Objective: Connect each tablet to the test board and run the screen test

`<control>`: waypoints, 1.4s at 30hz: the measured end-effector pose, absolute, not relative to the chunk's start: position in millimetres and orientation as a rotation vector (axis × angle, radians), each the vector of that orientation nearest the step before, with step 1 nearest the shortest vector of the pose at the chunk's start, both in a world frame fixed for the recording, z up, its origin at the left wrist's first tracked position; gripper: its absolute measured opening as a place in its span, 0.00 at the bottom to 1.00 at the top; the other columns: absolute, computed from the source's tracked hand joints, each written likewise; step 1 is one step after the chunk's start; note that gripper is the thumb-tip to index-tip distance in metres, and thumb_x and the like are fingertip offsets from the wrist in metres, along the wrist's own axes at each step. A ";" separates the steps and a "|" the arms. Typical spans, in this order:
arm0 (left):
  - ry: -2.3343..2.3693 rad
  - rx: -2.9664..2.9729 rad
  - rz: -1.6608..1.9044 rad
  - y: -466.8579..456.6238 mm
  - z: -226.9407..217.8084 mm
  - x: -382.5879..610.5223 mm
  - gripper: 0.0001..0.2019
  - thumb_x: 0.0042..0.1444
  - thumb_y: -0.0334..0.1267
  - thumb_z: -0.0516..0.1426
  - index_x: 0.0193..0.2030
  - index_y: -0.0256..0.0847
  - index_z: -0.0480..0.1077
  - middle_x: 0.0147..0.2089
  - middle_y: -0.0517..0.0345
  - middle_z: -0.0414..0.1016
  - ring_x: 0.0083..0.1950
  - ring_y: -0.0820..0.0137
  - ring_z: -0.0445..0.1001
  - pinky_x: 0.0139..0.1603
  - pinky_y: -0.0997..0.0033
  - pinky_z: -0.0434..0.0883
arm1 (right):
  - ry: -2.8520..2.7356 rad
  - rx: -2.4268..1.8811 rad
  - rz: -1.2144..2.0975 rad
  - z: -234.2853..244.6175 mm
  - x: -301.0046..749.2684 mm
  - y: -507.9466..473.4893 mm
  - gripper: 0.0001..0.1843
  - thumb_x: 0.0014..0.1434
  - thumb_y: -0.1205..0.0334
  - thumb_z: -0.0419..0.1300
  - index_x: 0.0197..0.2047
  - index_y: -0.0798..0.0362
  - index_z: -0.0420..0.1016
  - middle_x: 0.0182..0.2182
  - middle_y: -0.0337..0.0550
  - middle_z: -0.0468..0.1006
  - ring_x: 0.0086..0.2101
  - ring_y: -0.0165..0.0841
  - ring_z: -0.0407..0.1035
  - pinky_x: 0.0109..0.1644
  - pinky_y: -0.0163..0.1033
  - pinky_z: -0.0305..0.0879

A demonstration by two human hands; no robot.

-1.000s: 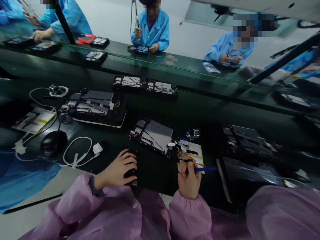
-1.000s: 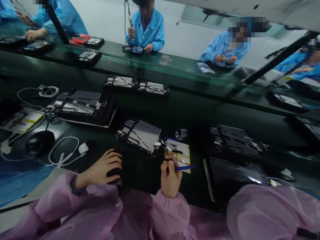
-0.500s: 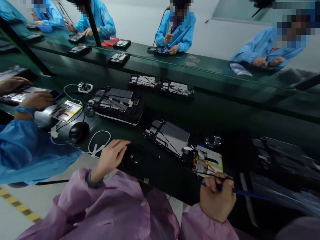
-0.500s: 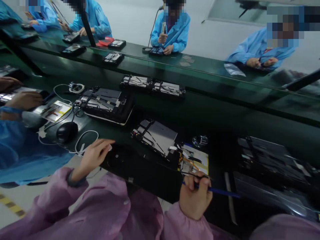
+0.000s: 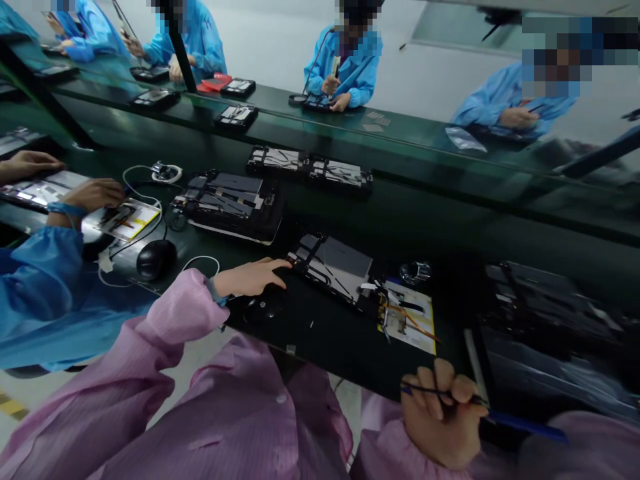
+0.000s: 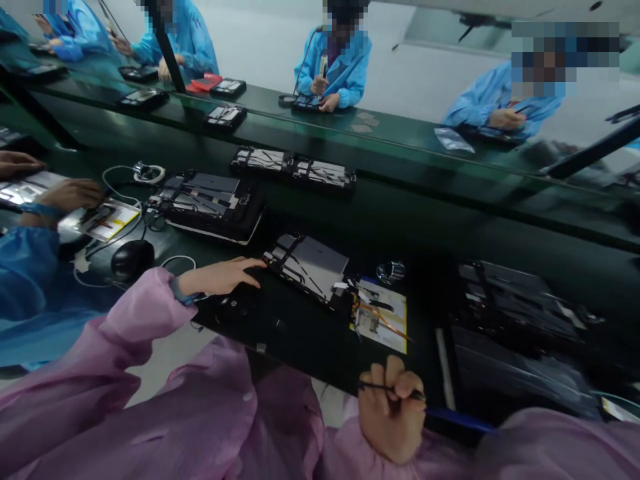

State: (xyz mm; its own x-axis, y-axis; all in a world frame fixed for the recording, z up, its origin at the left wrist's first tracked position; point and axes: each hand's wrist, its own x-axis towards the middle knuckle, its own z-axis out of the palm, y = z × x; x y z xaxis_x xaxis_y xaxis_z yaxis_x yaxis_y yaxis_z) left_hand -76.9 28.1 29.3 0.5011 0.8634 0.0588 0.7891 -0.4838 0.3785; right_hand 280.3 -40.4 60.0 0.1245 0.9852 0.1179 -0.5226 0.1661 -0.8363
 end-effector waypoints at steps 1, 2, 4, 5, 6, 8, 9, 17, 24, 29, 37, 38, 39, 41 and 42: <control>1.341 2.485 0.285 26.2 29.1 -80.5 0.22 0.53 0.21 0.50 0.46 0.50 0.74 0.66 0.64 0.58 0.58 0.69 0.66 0.53 0.70 0.69 | -0.759 -0.772 1.248 59.8 280.8 -39.1 0.23 0.51 0.46 0.66 0.24 0.52 0.60 0.21 0.28 0.47 0.15 0.19 0.39 0.15 0.30 0.43; 1.322 2.518 0.228 24.6 28.9 -83.5 0.21 0.54 0.22 0.50 0.48 0.47 0.73 0.67 0.60 0.56 0.59 0.67 0.65 0.54 0.68 0.69 | -0.731 -0.804 1.247 59.2 280.9 -37.6 0.22 0.50 0.46 0.66 0.25 0.51 0.61 0.21 0.28 0.48 0.15 0.19 0.40 0.16 0.29 0.44; 1.398 2.545 0.166 22.0 28.5 -87.7 0.14 0.57 0.26 0.51 0.45 0.40 0.72 0.66 0.51 0.57 0.58 0.64 0.66 0.52 0.66 0.69 | -0.699 -0.831 1.255 57.2 280.4 -34.9 0.21 0.50 0.46 0.67 0.26 0.52 0.63 0.22 0.28 0.49 0.16 0.18 0.42 0.16 0.29 0.45; 1.440 2.545 0.138 20.9 28.5 -89.2 0.10 0.58 0.28 0.51 0.43 0.38 0.72 0.63 0.49 0.60 0.56 0.64 0.68 0.51 0.66 0.70 | -0.693 -0.827 1.260 56.0 280.0 -33.9 0.21 0.49 0.46 0.67 0.26 0.52 0.64 0.22 0.28 0.49 0.16 0.18 0.43 0.17 0.28 0.46; 1.474 2.540 0.105 19.9 28.8 -90.4 0.08 0.59 0.31 0.52 0.41 0.36 0.71 0.59 0.48 0.63 0.52 0.65 0.70 0.50 0.66 0.70 | -0.689 -0.819 1.263 55.0 279.8 -33.2 0.20 0.49 0.47 0.67 0.26 0.52 0.64 0.22 0.28 0.50 0.16 0.18 0.43 0.17 0.28 0.46; 1.565 2.505 0.049 18.1 30.1 -92.7 0.08 0.61 0.34 0.52 0.38 0.35 0.71 0.51 0.49 0.66 0.43 0.68 0.72 0.46 0.67 0.71 | -0.676 -0.805 1.269 53.8 279.9 -32.6 0.20 0.48 0.48 0.68 0.26 0.52 0.65 0.22 0.28 0.50 0.16 0.18 0.43 0.16 0.28 0.46; 1.634 2.471 0.044 17.1 30.9 -94.1 0.08 0.61 0.34 0.51 0.38 0.34 0.71 0.49 0.49 0.66 0.40 0.70 0.72 0.44 0.68 0.71 | -0.669 -0.800 1.273 53.7 280.4 -32.5 0.20 0.48 0.48 0.69 0.26 0.53 0.65 0.22 0.28 0.51 0.16 0.18 0.43 0.16 0.28 0.46; 2.331 1.862 0.687 1.1 26.2 -108.9 0.13 0.58 0.28 0.48 0.40 0.36 0.73 0.50 0.49 0.67 0.44 0.67 0.73 0.48 0.67 0.71 | -0.619 -0.834 1.231 58.1 281.0 -27.6 0.20 0.46 0.50 0.70 0.28 0.53 0.66 0.23 0.27 0.54 0.16 0.16 0.43 0.17 0.27 0.49; 1.763 2.386 0.308 -5.4 42.8 -115.3 0.31 0.52 0.20 0.48 0.60 0.52 0.64 0.61 0.53 0.64 0.59 0.61 0.64 0.58 0.57 0.64 | -0.687 -0.900 1.207 58.6 270.2 -21.5 0.22 0.43 0.49 0.71 0.27 0.55 0.66 0.24 0.28 0.57 0.17 0.15 0.46 0.18 0.27 0.48; 0.941 2.390 -0.120 21.8 58.2 -116.9 0.37 0.43 0.18 0.49 0.60 0.53 0.66 0.68 0.59 0.57 0.67 0.62 0.56 0.63 0.62 0.60 | -0.659 -0.910 1.213 60.3 265.9 -21.7 0.23 0.43 0.50 0.71 0.26 0.55 0.63 0.23 0.28 0.54 0.17 0.16 0.45 0.18 0.26 0.48; 0.933 2.346 -0.196 31.4 57.3 -108.5 0.32 0.45 0.40 0.64 0.59 0.49 0.64 0.64 0.51 0.60 0.64 0.54 0.57 0.60 0.58 0.61 | -0.390 -0.920 1.188 69.4 272.5 -18.2 0.25 0.41 0.52 0.73 0.30 0.54 0.62 0.24 0.25 0.56 0.16 0.14 0.41 0.18 0.22 0.54; 1.001 2.365 -0.151 28.5 57.6 -108.0 0.31 0.47 0.42 0.64 0.59 0.49 0.63 0.62 0.51 0.62 0.62 0.55 0.60 0.58 0.60 0.63 | -0.382 -0.909 1.184 71.4 272.3 -16.4 0.24 0.41 0.52 0.73 0.31 0.54 0.63 0.24 0.25 0.56 0.16 0.14 0.41 0.19 0.22 0.53; 1.115 2.380 -0.113 24.9 58.2 -107.5 0.30 0.49 0.44 0.63 0.59 0.48 0.62 0.60 0.50 0.63 0.60 0.56 0.62 0.54 0.61 0.65 | -0.380 -0.900 1.179 73.7 271.7 -14.3 0.24 0.42 0.53 0.73 0.32 0.54 0.64 0.24 0.25 0.57 0.16 0.14 0.41 0.18 0.21 0.52; 1.464 2.390 -0.067 15.6 59.3 -105.8 0.29 0.52 0.48 0.60 0.60 0.46 0.60 0.59 0.47 0.63 0.57 0.55 0.63 0.47 0.63 0.67 | -0.383 -0.883 1.149 79.2 269.8 -8.5 0.24 0.40 0.53 0.74 0.32 0.54 0.66 0.23 0.25 0.57 0.16 0.15 0.42 0.17 0.21 0.49; 1.657 2.378 -0.062 10.5 59.3 -104.3 0.29 0.54 0.49 0.59 0.60 0.44 0.59 0.58 0.45 0.64 0.56 0.53 0.64 0.44 0.63 0.68 | -0.383 -0.882 1.125 82.3 268.9 -4.9 0.25 0.39 0.53 0.74 0.32 0.54 0.66 0.23 0.25 0.57 0.16 0.15 0.42 0.16 0.22 0.48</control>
State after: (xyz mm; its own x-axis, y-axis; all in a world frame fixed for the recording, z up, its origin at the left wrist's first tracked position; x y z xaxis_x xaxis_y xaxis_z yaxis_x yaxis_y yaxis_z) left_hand -104.3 10.5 59.3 0.3550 0.9189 -0.1720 0.9292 -0.3267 0.1726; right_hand 268.9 -4.9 82.3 0.4141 0.8971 -0.1539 -0.6168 0.1522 -0.7723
